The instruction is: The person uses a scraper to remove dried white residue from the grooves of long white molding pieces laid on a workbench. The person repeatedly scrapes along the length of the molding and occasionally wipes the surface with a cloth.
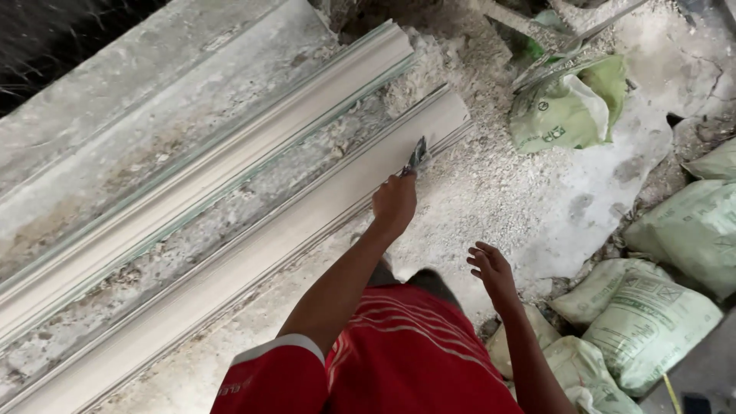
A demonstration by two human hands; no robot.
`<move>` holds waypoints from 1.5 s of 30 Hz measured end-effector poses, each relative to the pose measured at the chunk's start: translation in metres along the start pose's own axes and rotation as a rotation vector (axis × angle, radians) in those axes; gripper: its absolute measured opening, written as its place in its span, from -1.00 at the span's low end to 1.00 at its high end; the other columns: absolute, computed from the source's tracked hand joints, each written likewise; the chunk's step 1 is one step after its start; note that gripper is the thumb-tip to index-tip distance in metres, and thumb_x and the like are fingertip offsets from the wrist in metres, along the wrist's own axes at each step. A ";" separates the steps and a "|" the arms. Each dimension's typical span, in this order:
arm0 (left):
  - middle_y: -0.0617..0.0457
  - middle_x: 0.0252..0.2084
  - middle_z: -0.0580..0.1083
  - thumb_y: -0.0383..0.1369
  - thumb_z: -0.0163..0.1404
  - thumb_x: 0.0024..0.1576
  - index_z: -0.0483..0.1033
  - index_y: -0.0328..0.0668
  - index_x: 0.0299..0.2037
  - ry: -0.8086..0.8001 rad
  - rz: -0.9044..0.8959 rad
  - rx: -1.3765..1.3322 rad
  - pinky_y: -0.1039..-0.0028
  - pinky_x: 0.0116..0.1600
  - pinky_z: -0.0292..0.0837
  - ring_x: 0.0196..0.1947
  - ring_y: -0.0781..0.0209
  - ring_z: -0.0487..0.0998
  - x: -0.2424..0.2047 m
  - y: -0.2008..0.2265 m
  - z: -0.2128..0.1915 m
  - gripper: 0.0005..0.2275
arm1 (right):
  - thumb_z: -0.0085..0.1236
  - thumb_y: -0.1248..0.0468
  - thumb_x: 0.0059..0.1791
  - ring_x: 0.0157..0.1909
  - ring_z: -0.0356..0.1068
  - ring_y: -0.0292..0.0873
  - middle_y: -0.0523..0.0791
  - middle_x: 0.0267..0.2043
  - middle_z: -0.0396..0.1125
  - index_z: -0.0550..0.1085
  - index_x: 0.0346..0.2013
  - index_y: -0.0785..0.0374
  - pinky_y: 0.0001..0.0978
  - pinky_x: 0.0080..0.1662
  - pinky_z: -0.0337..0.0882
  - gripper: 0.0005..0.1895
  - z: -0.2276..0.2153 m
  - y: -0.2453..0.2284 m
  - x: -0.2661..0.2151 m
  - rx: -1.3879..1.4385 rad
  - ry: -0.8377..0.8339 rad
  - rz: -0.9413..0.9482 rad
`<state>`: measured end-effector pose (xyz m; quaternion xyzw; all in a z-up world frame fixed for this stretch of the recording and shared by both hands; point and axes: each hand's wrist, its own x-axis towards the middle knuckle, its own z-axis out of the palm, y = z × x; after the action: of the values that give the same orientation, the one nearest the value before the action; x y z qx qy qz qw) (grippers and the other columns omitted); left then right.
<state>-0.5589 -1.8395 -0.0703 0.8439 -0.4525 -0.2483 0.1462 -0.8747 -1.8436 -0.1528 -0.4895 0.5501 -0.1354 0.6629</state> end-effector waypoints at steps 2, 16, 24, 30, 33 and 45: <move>-0.29 -0.15 0.54 -0.39 -0.13 0.26 0.52 -0.11 0.04 -0.008 0.005 -0.014 -0.02 -0.18 0.55 -0.17 -0.29 0.62 0.013 0.013 0.006 -0.78 | -0.01 0.13 0.12 0.15 0.45 -0.10 -0.03 0.21 0.41 0.33 0.30 0.27 -0.20 0.08 0.45 -0.52 -0.018 -0.005 0.012 0.005 0.017 0.030; -0.24 -0.24 0.56 -0.39 -0.06 0.18 0.58 -0.18 -0.26 0.078 -0.128 0.026 0.02 -0.25 0.58 -0.24 -0.22 0.65 0.094 0.093 0.047 -0.87 | -0.06 0.15 0.13 0.12 0.46 -0.14 -0.06 0.17 0.43 0.32 0.31 0.23 -0.24 0.05 0.46 -0.54 -0.068 -0.086 0.169 -0.256 -0.291 0.037; -0.20 -0.22 0.57 -0.40 -0.06 0.19 0.63 0.17 0.06 0.018 -0.105 -0.020 0.02 -0.19 0.55 -0.25 -0.20 0.65 0.089 0.084 0.036 -0.70 | -0.03 0.18 0.13 0.09 0.48 -0.14 -0.05 0.14 0.44 0.35 0.28 0.24 -0.24 0.01 0.46 -0.57 -0.121 -0.107 0.247 -0.309 -0.406 -0.040; -0.20 -0.21 0.57 -0.43 -0.05 0.20 0.57 0.11 0.13 0.003 -0.103 0.020 0.06 -0.23 0.59 -0.26 -0.19 0.66 0.107 0.113 0.038 -0.68 | -0.06 0.15 0.14 0.10 0.47 -0.16 -0.08 0.14 0.44 0.33 0.29 0.22 -0.25 0.02 0.45 -0.57 -0.141 -0.107 0.270 -0.336 -0.438 -0.025; -0.19 -0.30 0.57 -0.44 -0.03 0.17 0.60 0.20 0.11 -0.004 -0.096 0.083 0.04 -0.31 0.53 -0.33 -0.15 0.63 0.099 0.106 0.029 -0.66 | -0.04 0.16 0.13 0.08 0.48 -0.15 -0.07 0.12 0.46 0.36 0.27 0.24 -0.25 0.01 0.47 -0.57 -0.150 -0.106 0.268 -0.284 -0.439 -0.020; -0.23 -0.13 0.50 -0.28 -0.15 0.32 0.29 0.02 0.37 0.195 0.056 0.268 0.43 -0.74 0.42 -0.66 0.18 0.53 0.164 0.081 -0.028 -0.61 | -0.05 0.17 0.12 0.07 0.48 -0.16 -0.09 0.13 0.47 0.34 0.30 0.22 -0.27 0.00 0.45 -0.54 -0.159 -0.104 0.287 -0.308 -0.468 0.068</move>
<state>-0.5231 -2.0203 -0.0561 0.8631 -0.4884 -0.0988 0.0824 -0.8716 -2.1796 -0.2280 -0.5837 0.4124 0.0889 0.6937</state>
